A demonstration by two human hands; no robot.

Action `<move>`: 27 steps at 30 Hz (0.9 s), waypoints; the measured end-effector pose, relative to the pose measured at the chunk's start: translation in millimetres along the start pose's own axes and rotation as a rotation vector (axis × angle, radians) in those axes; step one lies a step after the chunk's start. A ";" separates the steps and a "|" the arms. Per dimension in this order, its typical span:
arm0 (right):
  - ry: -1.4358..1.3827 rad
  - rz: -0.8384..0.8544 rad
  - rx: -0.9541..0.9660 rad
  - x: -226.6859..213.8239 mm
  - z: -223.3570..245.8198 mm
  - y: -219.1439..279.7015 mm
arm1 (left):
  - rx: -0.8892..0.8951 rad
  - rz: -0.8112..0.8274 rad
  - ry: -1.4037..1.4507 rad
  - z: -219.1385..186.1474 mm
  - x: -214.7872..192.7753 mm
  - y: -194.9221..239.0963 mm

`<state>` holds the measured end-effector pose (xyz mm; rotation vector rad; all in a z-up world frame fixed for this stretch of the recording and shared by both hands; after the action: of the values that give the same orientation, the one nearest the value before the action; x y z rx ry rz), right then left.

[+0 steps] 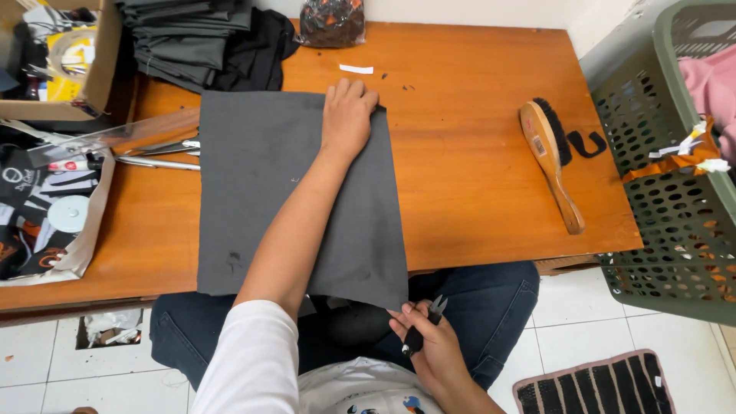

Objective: Cutting a piece of grey fabric with scissors on a wooden desk in a sewing environment.

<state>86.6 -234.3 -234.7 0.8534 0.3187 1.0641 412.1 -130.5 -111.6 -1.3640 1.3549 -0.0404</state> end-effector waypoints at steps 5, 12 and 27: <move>0.009 0.036 -0.079 4.4 8.3 -5.5 | -0.025 -0.075 0.035 -14.0 -28.8 -10.0; 0.085 0.045 -0.059 5.4 5.7 -6.3 | 0.093 -0.271 0.220 -63.0 -93.3 -8.3; 0.070 0.162 -0.155 11.0 2.6 2.2 | -1.181 0.621 1.029 -140.3 -43.5 305.6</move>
<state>92.1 -225.5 -229.5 0.7132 0.2248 1.2547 102.7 -92.4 -244.9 -1.8541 2.9050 0.6529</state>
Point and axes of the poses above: each hand's wrist, its own y-axis away from the middle knuckle, its own x-axis out of the palm, z = x × y, the point moved 10 cm from there along -y, towards the middle knuckle, and after that the axes turned 15 degrees about y, right-handed, at the moved point
